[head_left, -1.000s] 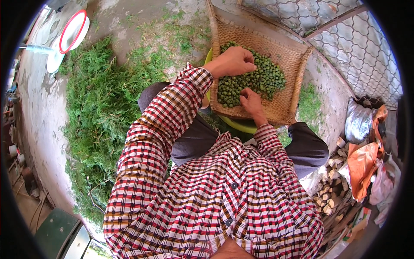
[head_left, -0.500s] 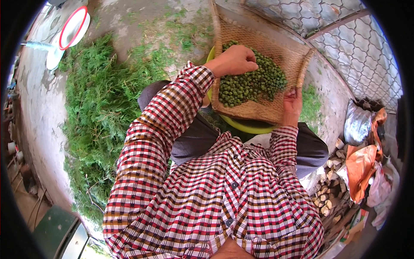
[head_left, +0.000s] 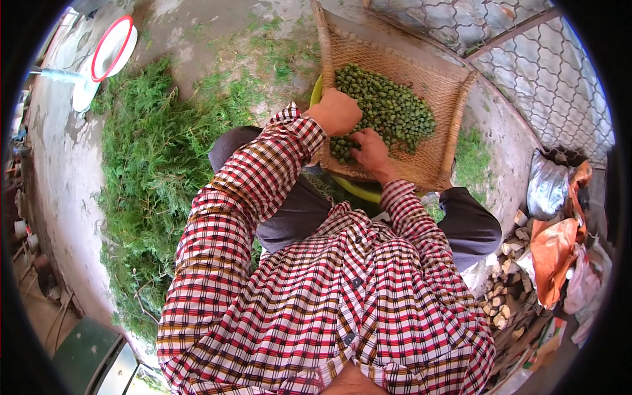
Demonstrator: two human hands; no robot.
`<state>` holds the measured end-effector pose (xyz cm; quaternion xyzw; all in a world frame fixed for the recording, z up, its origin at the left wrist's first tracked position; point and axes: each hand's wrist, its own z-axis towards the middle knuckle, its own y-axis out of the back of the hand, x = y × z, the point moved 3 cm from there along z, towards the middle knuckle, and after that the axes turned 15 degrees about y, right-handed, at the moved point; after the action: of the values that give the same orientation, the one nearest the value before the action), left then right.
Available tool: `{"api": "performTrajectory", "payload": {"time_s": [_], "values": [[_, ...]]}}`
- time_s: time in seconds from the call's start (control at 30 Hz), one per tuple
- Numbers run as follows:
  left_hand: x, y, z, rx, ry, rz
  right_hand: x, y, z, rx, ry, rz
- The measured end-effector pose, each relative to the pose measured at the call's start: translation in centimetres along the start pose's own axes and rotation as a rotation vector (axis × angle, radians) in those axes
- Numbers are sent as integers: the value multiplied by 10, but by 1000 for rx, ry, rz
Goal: The person picks green berries from a pile of branches and places them into a woven tray, then sorts through the berries to remove debris.
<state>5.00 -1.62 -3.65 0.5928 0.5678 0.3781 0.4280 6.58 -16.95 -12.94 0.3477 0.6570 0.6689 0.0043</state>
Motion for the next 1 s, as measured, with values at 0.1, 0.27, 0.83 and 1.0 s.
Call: {"api": "performTrajectory", "payload": {"time_s": [0.1,0.27,0.83,1.0], "values": [[3,12,-6,-16,-23,-71,-37,-1,-9,-78,42,-69],[4,13,-8,7,-17,-102,-70,14,-35,-180,-233,-147],[-13,-23,-2,191,-129,20,-14,0,-3,59,39,-140],[-14,-30,-4,103,-145,-2,-34,12,-3,135,-93,-286]]}}
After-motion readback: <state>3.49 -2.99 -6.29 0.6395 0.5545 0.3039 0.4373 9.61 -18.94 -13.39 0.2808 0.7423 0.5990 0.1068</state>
